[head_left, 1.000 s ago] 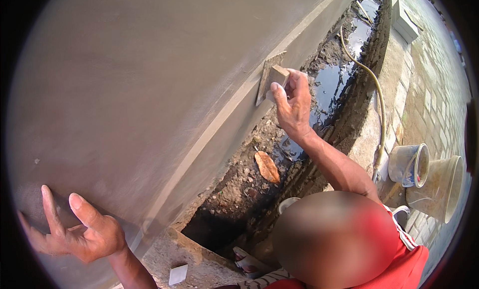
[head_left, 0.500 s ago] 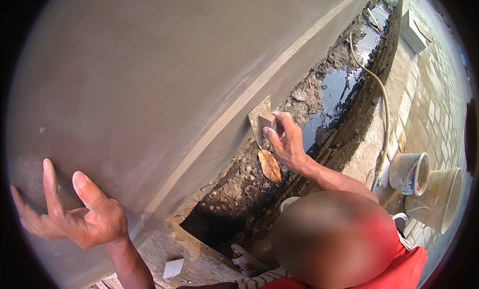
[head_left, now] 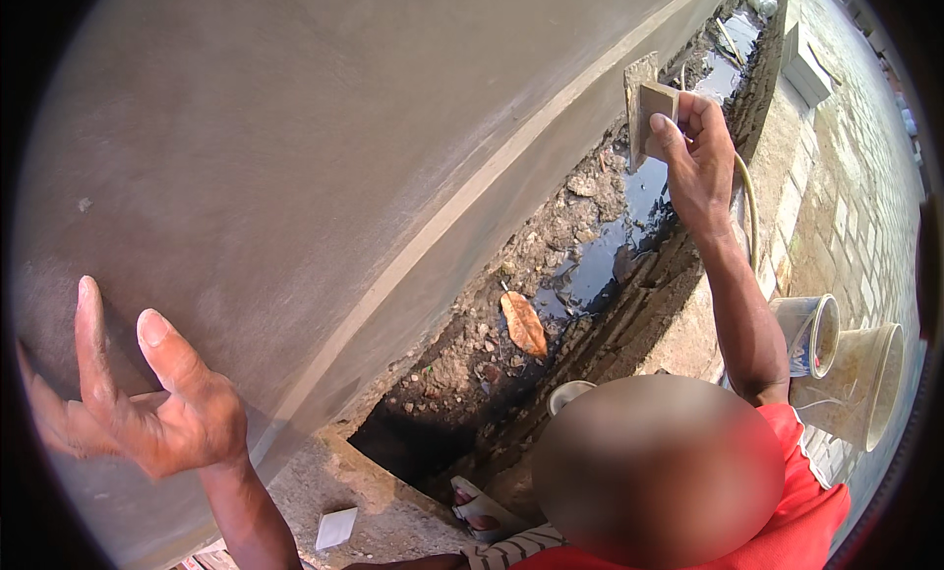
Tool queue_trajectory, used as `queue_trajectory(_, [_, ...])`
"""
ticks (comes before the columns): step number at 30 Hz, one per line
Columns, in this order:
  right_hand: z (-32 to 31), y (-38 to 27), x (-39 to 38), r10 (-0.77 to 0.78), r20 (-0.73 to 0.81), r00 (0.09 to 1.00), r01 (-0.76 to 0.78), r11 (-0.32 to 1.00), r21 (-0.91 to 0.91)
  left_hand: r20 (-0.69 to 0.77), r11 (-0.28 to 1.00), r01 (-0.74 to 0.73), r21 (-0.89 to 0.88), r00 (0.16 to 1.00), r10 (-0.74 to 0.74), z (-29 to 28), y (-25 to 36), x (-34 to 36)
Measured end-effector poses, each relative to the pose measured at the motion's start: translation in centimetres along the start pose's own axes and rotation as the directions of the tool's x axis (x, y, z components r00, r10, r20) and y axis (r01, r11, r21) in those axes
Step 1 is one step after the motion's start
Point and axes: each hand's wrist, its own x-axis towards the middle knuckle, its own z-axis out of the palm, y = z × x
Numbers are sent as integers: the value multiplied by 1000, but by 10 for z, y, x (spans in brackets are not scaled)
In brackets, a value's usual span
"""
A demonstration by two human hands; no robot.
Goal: The person uses a trowel to smooth wet concrete on a curved wall surface. They repeatedly dip the trowel into a bucket of water and continue smoothing the surface in long strokes.
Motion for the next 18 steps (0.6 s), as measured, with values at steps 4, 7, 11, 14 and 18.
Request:
queue_trajectory(4, [30,47,-37,164,90,982,-179,964,195,-10,999,25,48,1000,-25,4,8,0])
queue_trajectory(7, [49,43,-37,154,-34,988,-130,919,372,-9,994,-11,108,1000,12,3,5,0])
queue_trajectory(11, [82,28,-18,161,-83,983,-118,916,383,-34,993,-35,115,999,39,5,4,3])
queue_trajectory(14, [110,45,-74,130,-25,991,-122,969,213,-39,993,-38,111,998,42,6,3,1])
queue_trajectory(18, [95,71,-113,201,74,977,-213,953,216,-46,992,-52,111,997,57,6,0,1])
